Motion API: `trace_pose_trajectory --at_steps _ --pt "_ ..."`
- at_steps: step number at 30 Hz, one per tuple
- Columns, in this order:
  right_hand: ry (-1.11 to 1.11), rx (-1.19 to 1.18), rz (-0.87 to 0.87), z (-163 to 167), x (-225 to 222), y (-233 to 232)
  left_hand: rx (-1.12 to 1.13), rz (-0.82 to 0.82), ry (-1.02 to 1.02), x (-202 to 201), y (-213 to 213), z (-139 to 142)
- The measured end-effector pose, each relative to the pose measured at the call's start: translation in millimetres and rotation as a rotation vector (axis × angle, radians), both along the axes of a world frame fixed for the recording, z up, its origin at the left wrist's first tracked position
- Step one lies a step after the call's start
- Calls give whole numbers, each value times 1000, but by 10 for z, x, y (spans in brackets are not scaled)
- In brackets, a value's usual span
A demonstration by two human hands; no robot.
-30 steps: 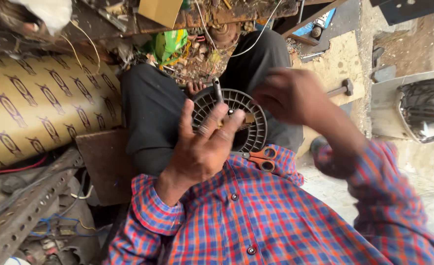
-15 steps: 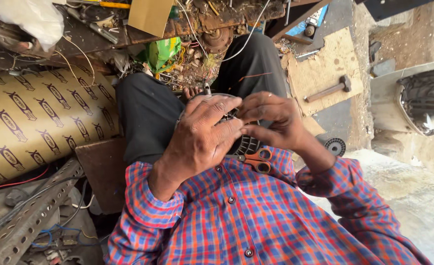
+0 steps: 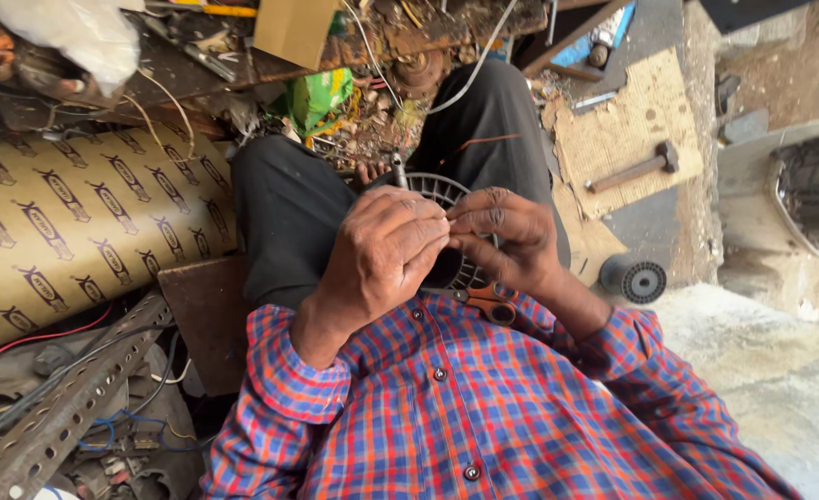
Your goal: The person sits on the floor and works on a motor stator, inserting thin copper wire into slots and securing it with strips of brown paper. They use scissors to cut the paper and repeatedly adjust the wire placement.
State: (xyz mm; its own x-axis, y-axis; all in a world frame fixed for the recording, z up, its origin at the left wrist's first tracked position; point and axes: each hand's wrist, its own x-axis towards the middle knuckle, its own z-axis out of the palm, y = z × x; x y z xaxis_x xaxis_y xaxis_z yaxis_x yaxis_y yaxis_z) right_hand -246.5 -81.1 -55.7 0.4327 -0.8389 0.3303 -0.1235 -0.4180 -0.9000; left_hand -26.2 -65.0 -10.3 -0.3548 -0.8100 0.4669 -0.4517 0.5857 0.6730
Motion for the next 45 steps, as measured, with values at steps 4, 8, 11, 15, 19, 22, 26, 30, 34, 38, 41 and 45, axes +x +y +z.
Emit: trace_pose_trajectory --at_steps 4,8,11,15,19,22,26,30,34,38,41,45 --pt "114 -309 4 154 37 -61 16 134 144 167 98 33" --pt "262 -486 34 261 63 -98 -57 141 13 204 209 -44" --pt "251 -435 102 291 57 -140 -66 180 56 144 275 -158" --pt "220 -190 240 303 16 -346 -113 254 191 59 324 -311" --pt "261 -80 491 322 5 -693 3 259 229 20 346 -395" --pt "348 -228 635 327 36 -891 22 279 164 19 348 -397" --pt "592 70 698 290 61 -998 -1 264 150 62 317 -330" --pt "496 169 525 212 102 -1093 114 166 385 135 77 -258" --pt "590 -295 108 281 243 -1011 485 167 278 241 -406 -279" --pt "567 -483 326 645 307 -478 554 -119 -5 438 -533 -283" --pt "636 -347 607 925 116 -139 499 -76 316 452 -226 -205" --pt "872 -344 292 755 -243 -351 -181 127 -219 222 248 -50"
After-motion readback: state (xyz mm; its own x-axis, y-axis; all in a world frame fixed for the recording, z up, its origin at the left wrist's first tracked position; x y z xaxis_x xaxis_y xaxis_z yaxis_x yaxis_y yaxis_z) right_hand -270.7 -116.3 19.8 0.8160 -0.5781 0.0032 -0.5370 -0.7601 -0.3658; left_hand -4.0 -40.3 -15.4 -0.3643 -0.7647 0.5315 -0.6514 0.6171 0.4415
